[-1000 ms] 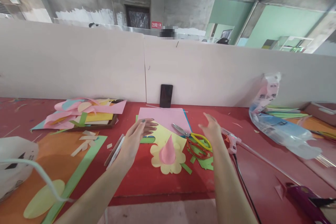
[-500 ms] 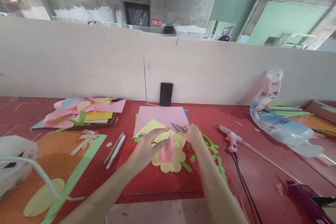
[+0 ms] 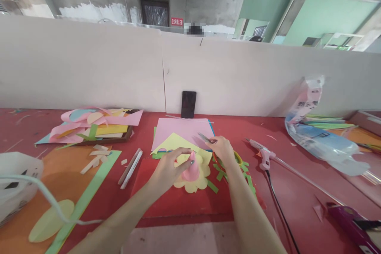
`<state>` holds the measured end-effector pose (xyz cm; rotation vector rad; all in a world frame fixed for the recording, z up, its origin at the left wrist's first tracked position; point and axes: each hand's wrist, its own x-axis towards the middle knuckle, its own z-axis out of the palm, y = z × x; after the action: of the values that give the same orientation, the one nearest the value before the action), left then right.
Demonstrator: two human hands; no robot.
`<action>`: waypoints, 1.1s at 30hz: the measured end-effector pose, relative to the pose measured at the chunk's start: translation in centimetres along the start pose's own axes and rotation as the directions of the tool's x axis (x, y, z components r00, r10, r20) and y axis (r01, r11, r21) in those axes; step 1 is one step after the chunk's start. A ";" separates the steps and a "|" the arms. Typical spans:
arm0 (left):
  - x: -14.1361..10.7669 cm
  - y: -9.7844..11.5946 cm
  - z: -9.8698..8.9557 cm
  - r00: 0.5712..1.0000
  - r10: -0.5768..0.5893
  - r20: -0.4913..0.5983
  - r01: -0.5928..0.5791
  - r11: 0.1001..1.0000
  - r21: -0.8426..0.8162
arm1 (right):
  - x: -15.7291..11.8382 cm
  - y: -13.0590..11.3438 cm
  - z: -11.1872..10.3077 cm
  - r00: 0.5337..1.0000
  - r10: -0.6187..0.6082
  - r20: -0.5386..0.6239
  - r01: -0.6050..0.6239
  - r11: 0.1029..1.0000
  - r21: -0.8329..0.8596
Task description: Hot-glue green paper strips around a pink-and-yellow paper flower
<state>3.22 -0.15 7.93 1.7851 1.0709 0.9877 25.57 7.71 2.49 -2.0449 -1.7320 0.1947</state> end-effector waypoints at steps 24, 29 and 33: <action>0.3 0.3 -1.4 1.000 -0.015 0.009 0.014 0.998 0.068 | 0.5 1.7 0.8 0.998 0.055 -0.014 -0.055 0.998 -0.004; 0.3 -0.9 -0.8 0.995 -0.029 0.091 0.018 0.993 0.115 | 0.8 2.3 0.6 0.998 0.051 0.047 -0.055 0.995 0.084; 0.4 -2.1 -0.6 0.995 -0.059 0.075 0.053 0.995 0.080 | 1.1 2.6 0.6 0.995 0.084 0.051 -0.091 0.983 0.161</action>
<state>2.19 1.03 6.33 1.8302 1.1181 0.8462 27.94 8.62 1.06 -2.0112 -1.5964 0.3988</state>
